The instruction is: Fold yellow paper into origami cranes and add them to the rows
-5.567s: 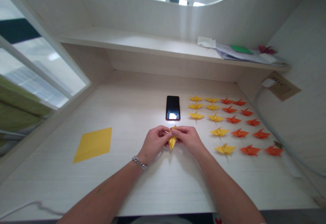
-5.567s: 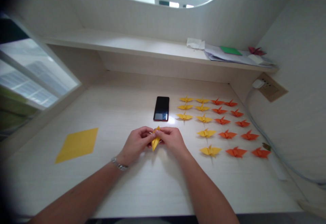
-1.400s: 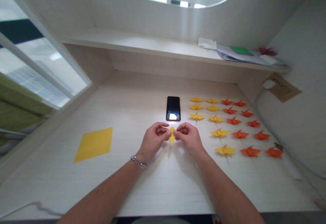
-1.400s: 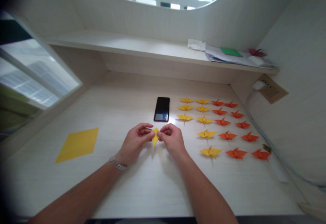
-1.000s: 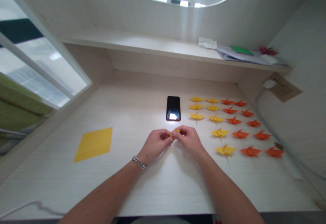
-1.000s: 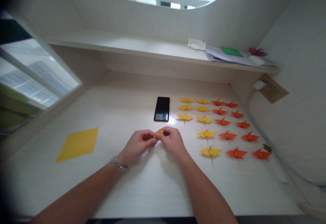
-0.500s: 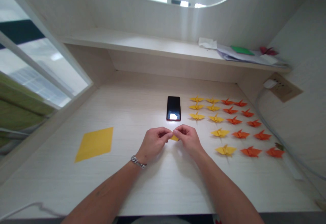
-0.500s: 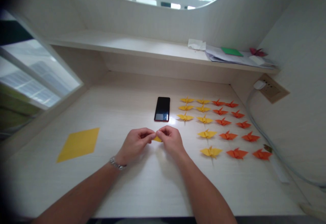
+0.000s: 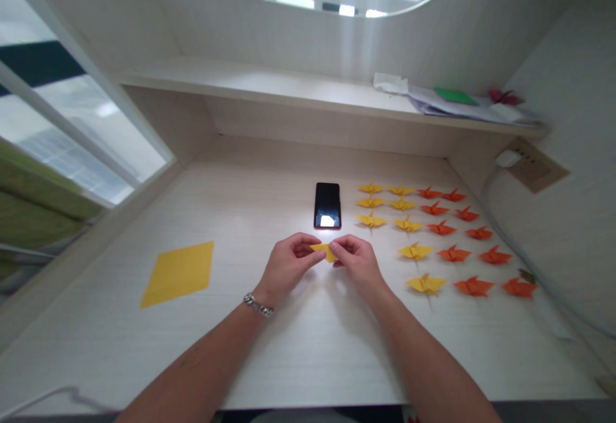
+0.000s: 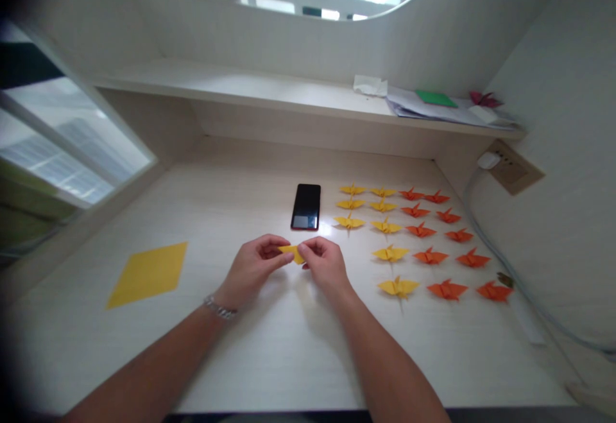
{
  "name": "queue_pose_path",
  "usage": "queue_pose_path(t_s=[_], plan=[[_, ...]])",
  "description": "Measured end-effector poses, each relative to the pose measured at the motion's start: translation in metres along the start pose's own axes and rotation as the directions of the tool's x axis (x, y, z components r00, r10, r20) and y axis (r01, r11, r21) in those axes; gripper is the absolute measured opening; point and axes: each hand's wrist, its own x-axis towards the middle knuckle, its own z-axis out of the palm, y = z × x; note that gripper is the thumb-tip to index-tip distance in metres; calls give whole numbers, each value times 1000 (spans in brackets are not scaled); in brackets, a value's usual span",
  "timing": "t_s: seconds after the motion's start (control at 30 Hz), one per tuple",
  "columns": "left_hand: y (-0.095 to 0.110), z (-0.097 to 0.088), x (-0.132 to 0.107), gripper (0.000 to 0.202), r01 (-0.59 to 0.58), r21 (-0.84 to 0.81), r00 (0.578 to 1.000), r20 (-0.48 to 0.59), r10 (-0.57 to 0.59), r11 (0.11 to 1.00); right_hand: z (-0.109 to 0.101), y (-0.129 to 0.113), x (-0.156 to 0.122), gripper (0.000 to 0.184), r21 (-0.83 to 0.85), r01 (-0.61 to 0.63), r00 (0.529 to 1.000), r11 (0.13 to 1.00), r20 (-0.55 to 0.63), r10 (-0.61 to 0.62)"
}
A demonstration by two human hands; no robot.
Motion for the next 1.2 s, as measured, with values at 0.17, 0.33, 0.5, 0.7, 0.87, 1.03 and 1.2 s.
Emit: queue_pose_path(t_s=[0.17,0.33,0.5,0.7,0.87,1.03,1.2], plan=[[1,-1,2,22,13,-82,1000,-11,-13,997,2,-1,0,22,38,-47,999,998,6,47],[1,-6,2,18,-25,-51,999,35,27,998,-1,-3,1,18,50,-142,989,989,49,140],[-1,-5,1,28,8,-132,1000,26,-4,991,0,-5,-1,20,126,-57,996,990,74,47],[-2,2,-1,20,-19,-206,997,69,34,978,3,-4,-3,20,296,-98,993,950,85,76],[-5,3,0,13,-2,-247,996,83,24,969,3,-4,-2,29,232,-60,989,971,144,27],[-8,2,2,12,6,-299,996,88,22,954,5,-5,-2,32,210,-52,985,976,169,16],[-9,1,3,11,-21,-287,996,76,44,958,5,-5,-4,28,198,-78,983,977,179,42]])
